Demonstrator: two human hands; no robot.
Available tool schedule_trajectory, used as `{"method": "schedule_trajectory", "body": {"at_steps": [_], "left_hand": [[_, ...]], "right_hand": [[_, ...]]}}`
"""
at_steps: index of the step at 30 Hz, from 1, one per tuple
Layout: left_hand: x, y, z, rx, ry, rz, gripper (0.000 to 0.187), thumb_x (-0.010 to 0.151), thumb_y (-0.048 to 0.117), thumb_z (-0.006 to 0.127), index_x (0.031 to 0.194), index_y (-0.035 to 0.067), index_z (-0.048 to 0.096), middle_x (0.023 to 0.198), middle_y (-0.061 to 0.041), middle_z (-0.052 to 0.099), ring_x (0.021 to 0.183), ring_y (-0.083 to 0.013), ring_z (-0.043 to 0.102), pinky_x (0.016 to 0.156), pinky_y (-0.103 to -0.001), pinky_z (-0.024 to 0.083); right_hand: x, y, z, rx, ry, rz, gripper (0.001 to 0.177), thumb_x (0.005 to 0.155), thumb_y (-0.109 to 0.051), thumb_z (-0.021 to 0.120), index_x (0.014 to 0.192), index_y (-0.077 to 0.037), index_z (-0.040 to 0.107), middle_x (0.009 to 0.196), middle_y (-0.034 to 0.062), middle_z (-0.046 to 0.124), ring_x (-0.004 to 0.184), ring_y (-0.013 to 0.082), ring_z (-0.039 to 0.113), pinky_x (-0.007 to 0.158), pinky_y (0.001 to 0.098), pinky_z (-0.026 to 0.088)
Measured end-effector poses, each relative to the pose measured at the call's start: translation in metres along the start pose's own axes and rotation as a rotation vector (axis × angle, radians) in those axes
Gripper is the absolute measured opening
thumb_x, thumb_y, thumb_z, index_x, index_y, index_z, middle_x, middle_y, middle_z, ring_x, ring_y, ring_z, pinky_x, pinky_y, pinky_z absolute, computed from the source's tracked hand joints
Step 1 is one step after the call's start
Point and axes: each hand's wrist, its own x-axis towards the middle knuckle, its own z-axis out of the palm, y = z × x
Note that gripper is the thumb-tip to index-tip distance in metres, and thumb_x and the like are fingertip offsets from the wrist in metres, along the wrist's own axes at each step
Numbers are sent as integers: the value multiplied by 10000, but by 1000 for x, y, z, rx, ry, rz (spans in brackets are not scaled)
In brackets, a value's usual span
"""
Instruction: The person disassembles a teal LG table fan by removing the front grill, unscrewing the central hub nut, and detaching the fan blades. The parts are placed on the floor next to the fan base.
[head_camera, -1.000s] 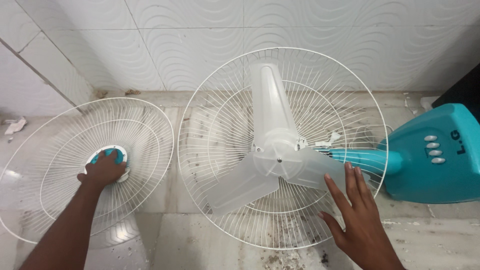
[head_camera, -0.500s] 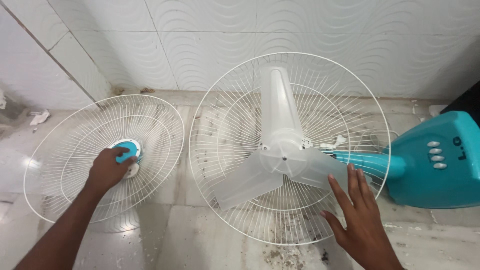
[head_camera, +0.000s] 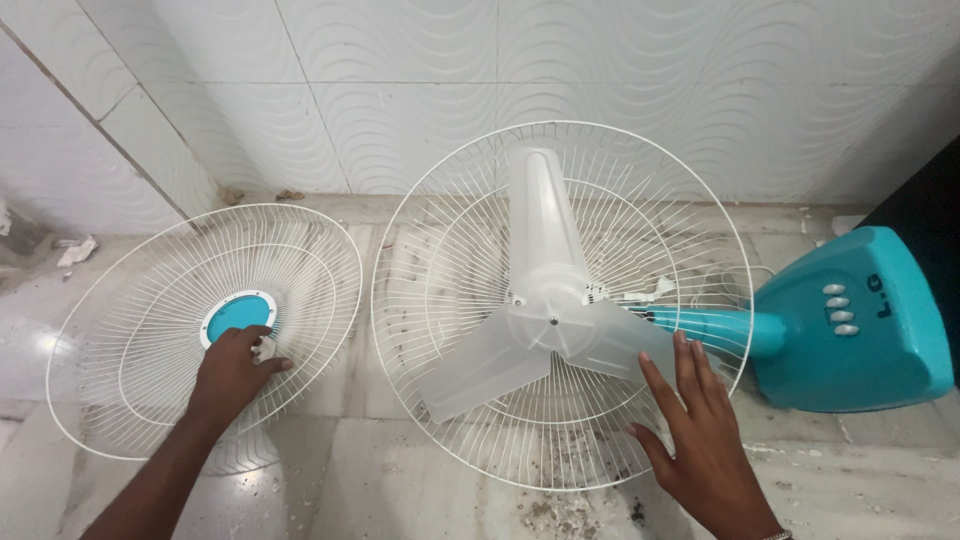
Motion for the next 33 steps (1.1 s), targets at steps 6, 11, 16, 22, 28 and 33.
{"method": "schedule_trajectory", "body": {"at_steps": [6,11,16,22,28,33], "left_hand": [[-11,32,-24,23,148,68,683,739,399,892,1252,-7,698,1149,-219,718,1030,-342,707,875,-447,565],[-24,111,-53,-310,161,18,612,808,369,838,1284,15,688,1236,-180,721,1052,-300,707,857,-427,570],[-62,215,-77,-709,151,5,565,850,347,787,1331,78,662,1295,-112,706,1154,-237,689,840,-381,591],[-103,286,-76,-872,145,96,502,891,293,752,1331,81,639,1357,-92,684,1214,-241,659,838,-366,596],[-106,287,-56,-744,257,160,484,901,256,756,1336,84,634,1348,-102,657,1194,-271,655,844,-395,568],[-98,295,-36,-686,281,251,606,897,294,770,1429,97,556,1416,-140,594,1288,-305,592,977,-451,537]], "right_hand": [[-2,-1,-2,15,6,-4,837,818,-368,701,1547,-195,329,1677,204,122,1525,426,114,1164,567,214],[-6,-1,-5,30,21,-22,840,823,-375,705,1541,-174,318,1651,216,139,1517,430,120,1162,567,219],[-6,-1,-8,17,37,-16,845,825,-332,715,1550,-171,311,1662,196,159,1533,403,131,1181,556,213],[-8,-3,-12,58,73,-11,880,827,-294,722,1565,-109,281,1657,192,209,1536,376,174,1196,542,219],[-9,-4,-14,37,194,3,839,858,-276,710,1560,-66,300,1649,229,241,1544,395,195,1208,566,215],[-4,0,-12,49,248,60,816,872,-266,709,1561,-67,321,1649,228,278,1552,395,216,1228,582,207]]}}
